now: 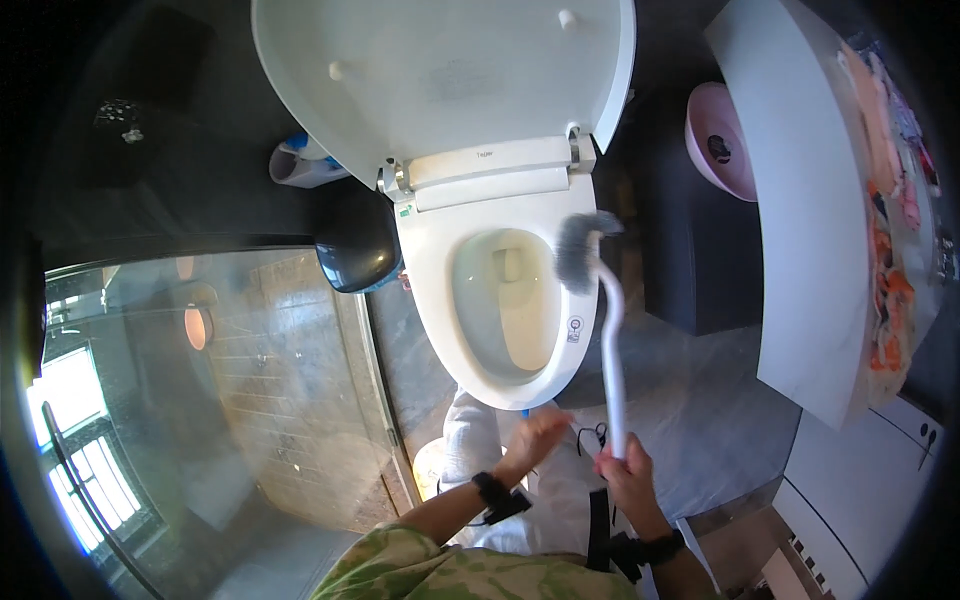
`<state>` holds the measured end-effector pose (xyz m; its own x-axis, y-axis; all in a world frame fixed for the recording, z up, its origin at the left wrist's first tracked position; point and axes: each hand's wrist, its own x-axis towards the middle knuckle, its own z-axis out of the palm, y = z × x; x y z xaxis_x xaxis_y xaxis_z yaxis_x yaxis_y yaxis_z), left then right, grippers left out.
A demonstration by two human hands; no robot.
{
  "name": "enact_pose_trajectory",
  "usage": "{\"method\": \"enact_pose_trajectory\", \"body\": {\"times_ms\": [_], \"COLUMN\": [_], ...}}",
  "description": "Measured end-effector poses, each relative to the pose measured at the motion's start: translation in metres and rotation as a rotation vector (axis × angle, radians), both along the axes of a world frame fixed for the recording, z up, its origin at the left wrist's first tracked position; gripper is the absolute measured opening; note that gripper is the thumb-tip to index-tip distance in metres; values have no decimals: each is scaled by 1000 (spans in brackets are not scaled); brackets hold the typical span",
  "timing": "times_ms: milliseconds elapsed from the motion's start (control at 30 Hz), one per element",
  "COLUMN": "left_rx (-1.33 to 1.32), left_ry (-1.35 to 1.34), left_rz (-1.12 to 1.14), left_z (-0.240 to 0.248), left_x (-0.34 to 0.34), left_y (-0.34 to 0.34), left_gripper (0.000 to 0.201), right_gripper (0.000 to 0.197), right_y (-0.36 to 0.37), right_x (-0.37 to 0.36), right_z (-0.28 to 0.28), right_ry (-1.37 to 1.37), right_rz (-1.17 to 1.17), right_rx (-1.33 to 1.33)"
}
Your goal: Cleaning the bathroom sink, counter, and toilet bowl using a cloth, brush, and cleaning solution.
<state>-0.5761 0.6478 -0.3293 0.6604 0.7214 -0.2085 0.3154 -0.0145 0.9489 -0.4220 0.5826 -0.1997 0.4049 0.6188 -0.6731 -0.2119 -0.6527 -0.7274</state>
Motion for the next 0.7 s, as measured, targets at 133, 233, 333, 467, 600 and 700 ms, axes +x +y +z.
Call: {"method": "enact_pose_trajectory", "body": {"times_ms": [133,233,333,467,600,700], "left_rx": [28,5,97,188,377,353], "left_ry": [640,926,925,927,930,859], "left_rz": [168,-220,-462,-492,-656,-797], "left_z": [-76,-96,-93,-68,-13,59], "left_x": [5,-1,5,-3,-4,-5], "left_y": [14,24,29,18,27,58], "left_gripper": [42,49,44,68,52,43], "right_gripper": [12,15,13,15,23,25], "right_y": [-47,-64,-71,-79,-92,-96], "right_x": [27,31,29,34,51,57], "right_z": [-10,-14,-14,-17,-17,-13], "right_ry": [-139,-152,-139,-183,-331,-413], "right_rz": [24,12,-80,-96,111,101], "right_rx": [-184,-347,-337,-345,-401,-351]}}
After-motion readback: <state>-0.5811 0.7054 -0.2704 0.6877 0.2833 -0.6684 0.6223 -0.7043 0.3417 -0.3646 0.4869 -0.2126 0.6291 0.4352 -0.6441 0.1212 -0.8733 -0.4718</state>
